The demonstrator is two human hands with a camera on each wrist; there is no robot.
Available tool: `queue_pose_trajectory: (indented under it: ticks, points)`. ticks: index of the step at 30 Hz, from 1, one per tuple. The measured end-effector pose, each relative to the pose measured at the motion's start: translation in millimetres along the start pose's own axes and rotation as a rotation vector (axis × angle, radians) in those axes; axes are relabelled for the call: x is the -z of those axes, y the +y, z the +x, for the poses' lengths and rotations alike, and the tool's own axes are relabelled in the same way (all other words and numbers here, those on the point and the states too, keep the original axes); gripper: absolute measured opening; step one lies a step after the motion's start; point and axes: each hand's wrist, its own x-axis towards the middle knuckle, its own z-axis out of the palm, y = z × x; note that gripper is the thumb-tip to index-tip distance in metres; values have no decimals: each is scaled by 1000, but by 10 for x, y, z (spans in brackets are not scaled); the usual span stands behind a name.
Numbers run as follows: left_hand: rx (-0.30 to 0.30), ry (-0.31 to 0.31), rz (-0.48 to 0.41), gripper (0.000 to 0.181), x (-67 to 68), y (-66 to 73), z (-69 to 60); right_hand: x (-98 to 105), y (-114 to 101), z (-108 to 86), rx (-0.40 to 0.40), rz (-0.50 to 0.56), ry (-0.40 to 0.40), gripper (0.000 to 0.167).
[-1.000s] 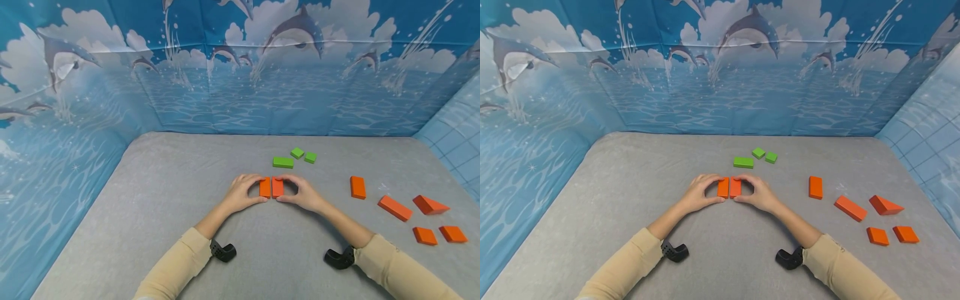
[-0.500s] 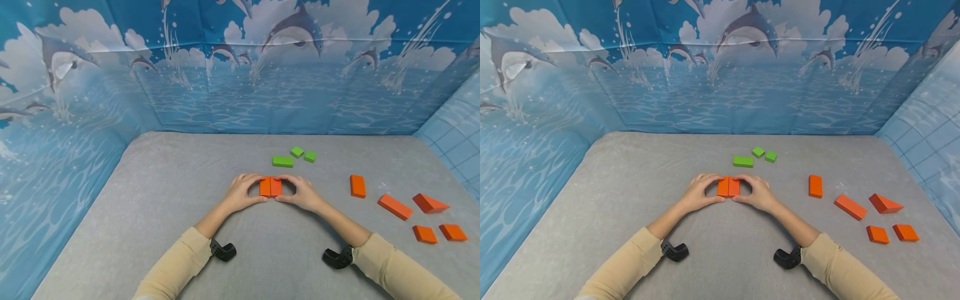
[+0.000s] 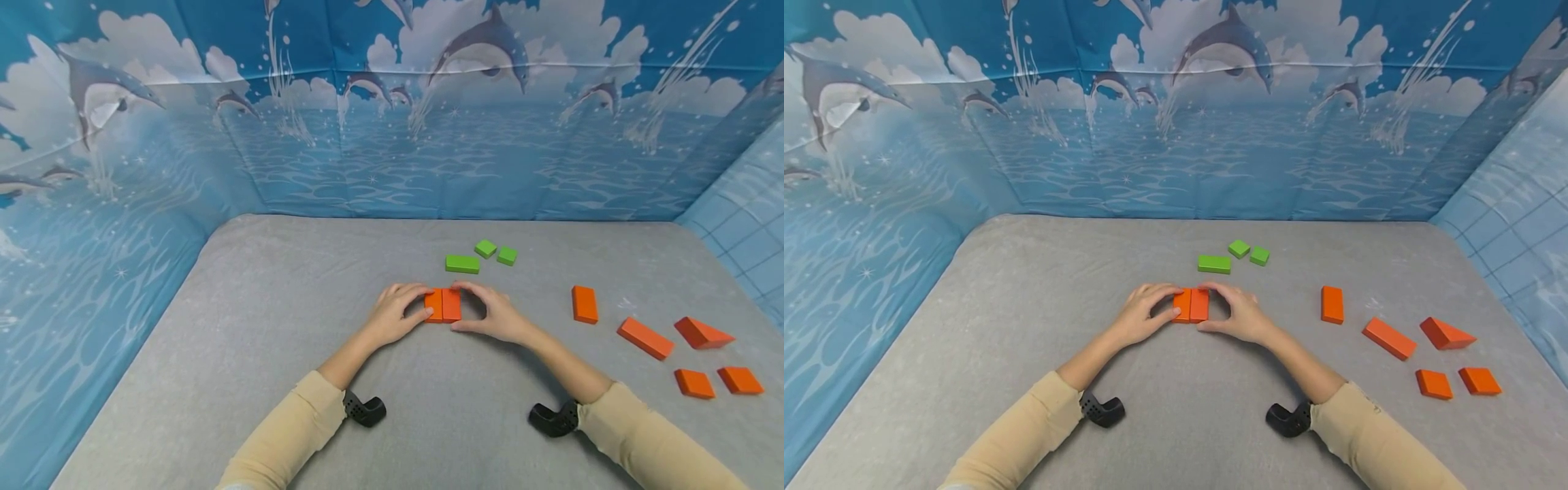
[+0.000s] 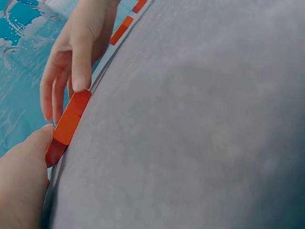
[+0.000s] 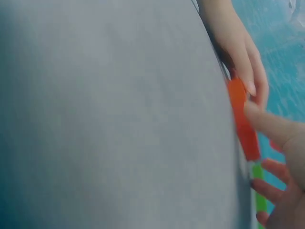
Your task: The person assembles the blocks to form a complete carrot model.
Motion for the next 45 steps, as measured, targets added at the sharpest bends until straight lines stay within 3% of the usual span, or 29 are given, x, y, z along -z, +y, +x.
queue_pose_trajectory:
  ticks: [4, 12, 19, 22, 27, 35, 40, 45]
  points:
    - [-2, 10, -7, 40, -1, 4, 6, 294, 43, -79, -18, 59, 9, 65]
    - [0, 17, -16, 40, -7, -3, 7, 926, 446, -562, -141, -31, 186, 59]
    - [-3, 14, -13, 41, -4, -9, 7, 1217, 731, -985, -358, -9, 93, 66]
    - [2, 11, -13, 41, -2, -9, 7, 1254, 808, -1061, -412, -28, 51, 70]
    - [7, 8, -8, 41, 1, -10, 6, 1250, 875, -1096, -423, -59, 8, 72]
    - [-9, 20, -18, 41, -4, -14, 4, 1226, 893, -1067, -473, -78, -5, 75]
    - [-9, 21, -15, 41, -6, -15, 6, 1184, 777, -976, -434, -124, -1, 74]
    - [-8, 16, -20, 41, 4, -3, 5, 1040, 525, -759, -319, -53, -11, 69]
